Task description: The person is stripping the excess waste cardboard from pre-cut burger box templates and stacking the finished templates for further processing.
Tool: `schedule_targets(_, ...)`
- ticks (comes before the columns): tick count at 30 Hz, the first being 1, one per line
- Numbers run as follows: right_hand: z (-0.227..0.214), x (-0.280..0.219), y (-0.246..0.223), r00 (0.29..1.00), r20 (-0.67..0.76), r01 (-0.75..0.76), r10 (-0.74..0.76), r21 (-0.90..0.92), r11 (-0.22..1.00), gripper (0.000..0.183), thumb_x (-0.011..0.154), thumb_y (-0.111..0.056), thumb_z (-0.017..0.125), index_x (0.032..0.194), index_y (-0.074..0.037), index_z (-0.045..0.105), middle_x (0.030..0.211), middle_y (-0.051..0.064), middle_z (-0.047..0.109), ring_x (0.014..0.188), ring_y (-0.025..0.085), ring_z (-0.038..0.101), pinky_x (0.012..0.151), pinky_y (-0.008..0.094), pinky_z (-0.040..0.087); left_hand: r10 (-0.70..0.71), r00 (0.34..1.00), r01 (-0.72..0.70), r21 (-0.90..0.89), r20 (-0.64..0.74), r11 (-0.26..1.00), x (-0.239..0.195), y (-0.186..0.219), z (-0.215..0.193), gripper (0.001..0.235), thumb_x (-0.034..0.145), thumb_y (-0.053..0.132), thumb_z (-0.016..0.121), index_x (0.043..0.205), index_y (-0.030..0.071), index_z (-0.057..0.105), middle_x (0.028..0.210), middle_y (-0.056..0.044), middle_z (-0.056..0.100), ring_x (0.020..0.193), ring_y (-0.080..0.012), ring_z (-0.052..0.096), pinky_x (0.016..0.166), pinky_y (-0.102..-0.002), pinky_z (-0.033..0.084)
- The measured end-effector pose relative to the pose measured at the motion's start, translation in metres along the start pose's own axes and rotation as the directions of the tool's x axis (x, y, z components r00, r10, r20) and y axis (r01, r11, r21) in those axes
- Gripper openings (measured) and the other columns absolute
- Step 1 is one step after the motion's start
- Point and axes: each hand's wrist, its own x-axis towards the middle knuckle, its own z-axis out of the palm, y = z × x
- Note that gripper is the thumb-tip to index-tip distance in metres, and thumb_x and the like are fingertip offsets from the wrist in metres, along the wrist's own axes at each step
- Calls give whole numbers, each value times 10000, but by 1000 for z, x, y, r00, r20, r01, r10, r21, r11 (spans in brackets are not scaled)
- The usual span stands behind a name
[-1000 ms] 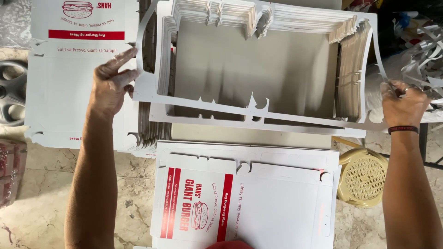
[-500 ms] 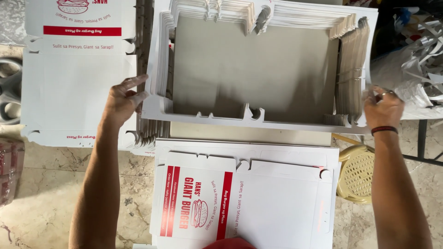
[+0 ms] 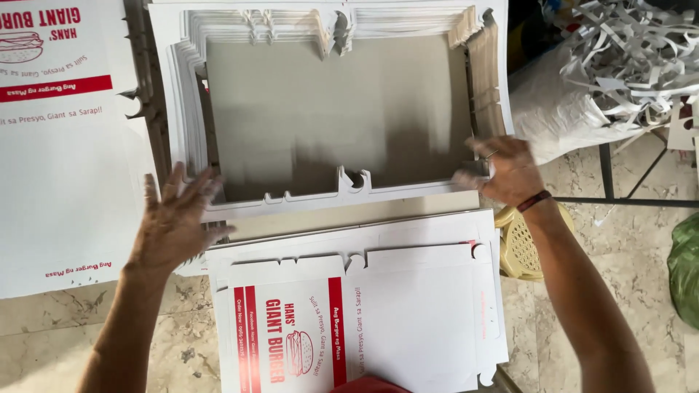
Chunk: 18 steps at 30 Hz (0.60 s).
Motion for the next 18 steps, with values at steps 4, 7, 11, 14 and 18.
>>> schedule_targets(4,17,-21,-3,948,219,259,-229,-122,958,539,805,-625,686,1189,-248,720,1081,1,773,1237,189,669,1262,588,241,147,988,-151,454,45,878,5,-2,25,642,871,548,598,1455,300,506,1315,89,674,1436,-282,497,1232,-700,247)
schedule_targets(7,31,-32,10,932,273,292,-240,-167,942,279,898,-461,682,1040,-231,751,1025,-37,782,1274,133,649,1309,586,128,165,984,-178,488,70,855,12,-9,35,369,868,395,657,1232,335,647,1114,149,757,1376,-179,574,1269,-686,213)
schedule_targets(11,35,-29,2,863,501,255,-70,-312,915,397,919,-606,562,1220,-370,668,1179,-161,736,1438,65,493,1306,607,-24,149,988,-155,464,49,872,11,-3,31,360,857,434,681,1202,330,705,1059,97,782,1349,-172,611,1276,-680,216)
schedule_targets(14,48,-34,5,890,444,252,-102,-294,922,321,902,-555,608,1132,-364,727,1101,-149,768,1405,72,537,1311,610,-37,123,992,-128,444,40,887,15,-4,29,494,869,527,651,1330,349,648,1040,94,789,1377,-167,591,1303,-655,180)
schedule_targets(18,2,-20,-5,978,56,204,-201,-38,978,672,682,-666,812,1217,-270,724,1107,17,789,1314,212,654,1300,523,147,174,958,-139,163,-227,977,17,16,-2,957,742,655,686,1565,232,443,1638,0,423,1549,-322,270,1180,-728,288)
